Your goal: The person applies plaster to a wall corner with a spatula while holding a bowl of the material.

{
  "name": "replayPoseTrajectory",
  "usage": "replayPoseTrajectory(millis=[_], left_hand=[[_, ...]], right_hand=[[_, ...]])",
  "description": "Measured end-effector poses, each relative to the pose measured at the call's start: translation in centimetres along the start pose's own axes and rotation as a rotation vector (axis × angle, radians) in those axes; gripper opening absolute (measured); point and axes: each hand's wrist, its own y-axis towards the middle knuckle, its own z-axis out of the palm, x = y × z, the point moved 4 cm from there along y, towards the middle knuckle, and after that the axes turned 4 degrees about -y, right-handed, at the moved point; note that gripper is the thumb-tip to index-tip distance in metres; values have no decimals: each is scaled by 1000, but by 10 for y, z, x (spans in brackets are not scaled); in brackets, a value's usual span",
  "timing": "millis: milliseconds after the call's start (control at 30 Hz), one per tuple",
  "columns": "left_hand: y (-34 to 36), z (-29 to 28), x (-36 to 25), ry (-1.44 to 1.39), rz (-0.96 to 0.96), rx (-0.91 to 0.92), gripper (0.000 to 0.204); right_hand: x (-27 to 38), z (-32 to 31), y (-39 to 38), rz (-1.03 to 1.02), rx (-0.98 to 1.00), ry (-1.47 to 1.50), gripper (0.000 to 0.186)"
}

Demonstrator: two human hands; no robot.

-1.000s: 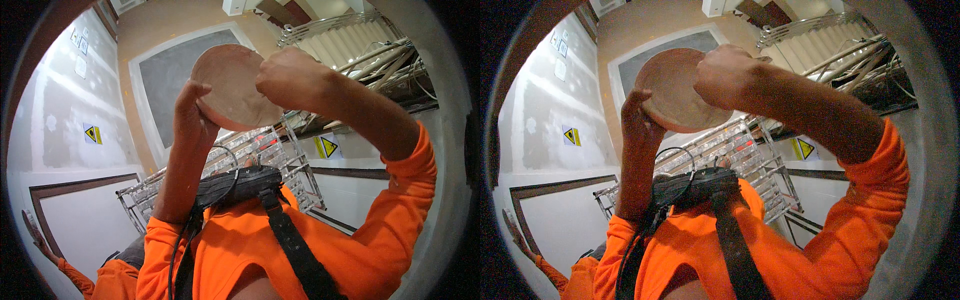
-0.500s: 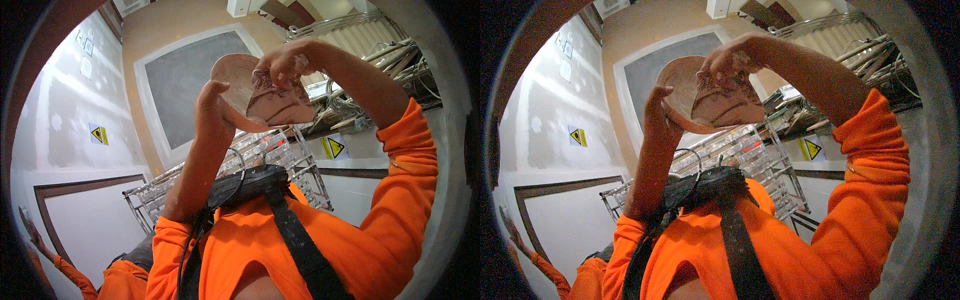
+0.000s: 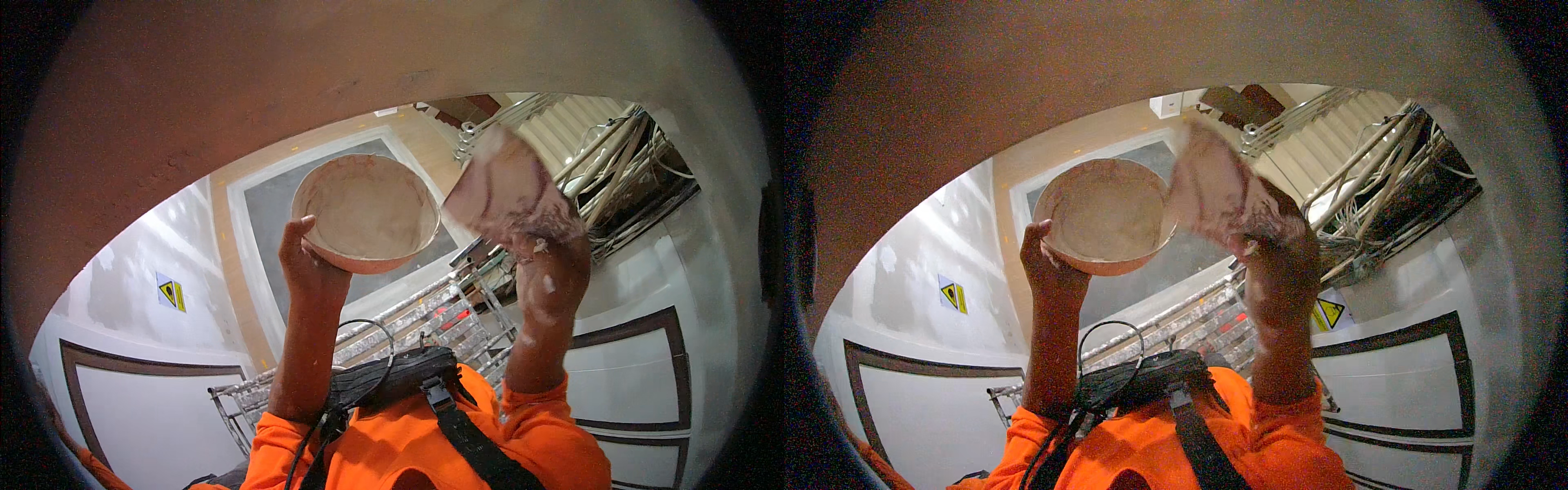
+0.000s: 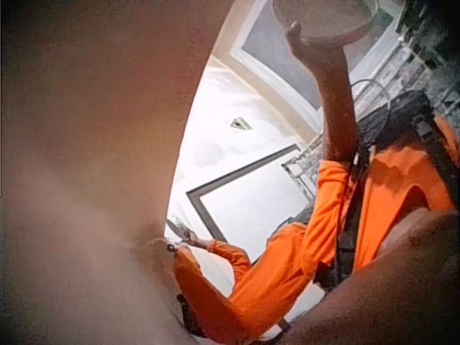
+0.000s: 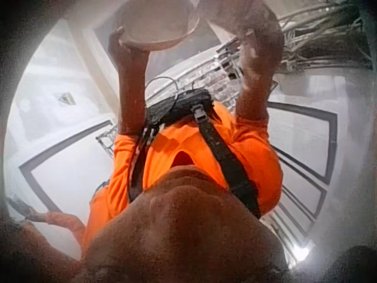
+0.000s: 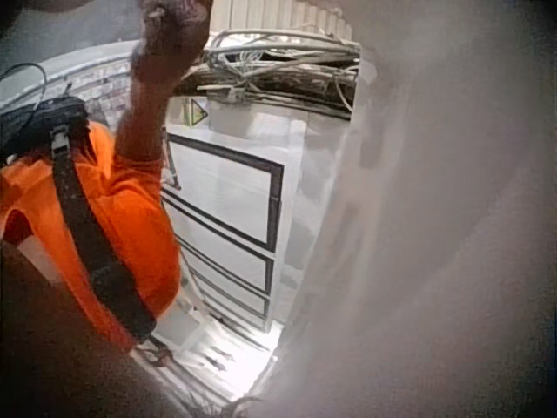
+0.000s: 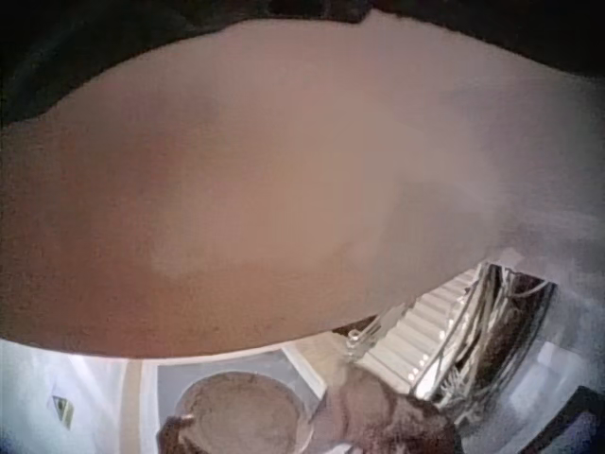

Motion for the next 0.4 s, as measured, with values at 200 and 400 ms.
replayPoseTrajectory(millis=[200, 400], left_hand=[[10, 7, -7, 15, 84, 85, 53], [2, -2, -32, 38, 203, 126, 57]], right_hand=[[43, 60, 27, -629, -488, -437, 61], [62, 210, 9, -289, -199, -116, 71]])
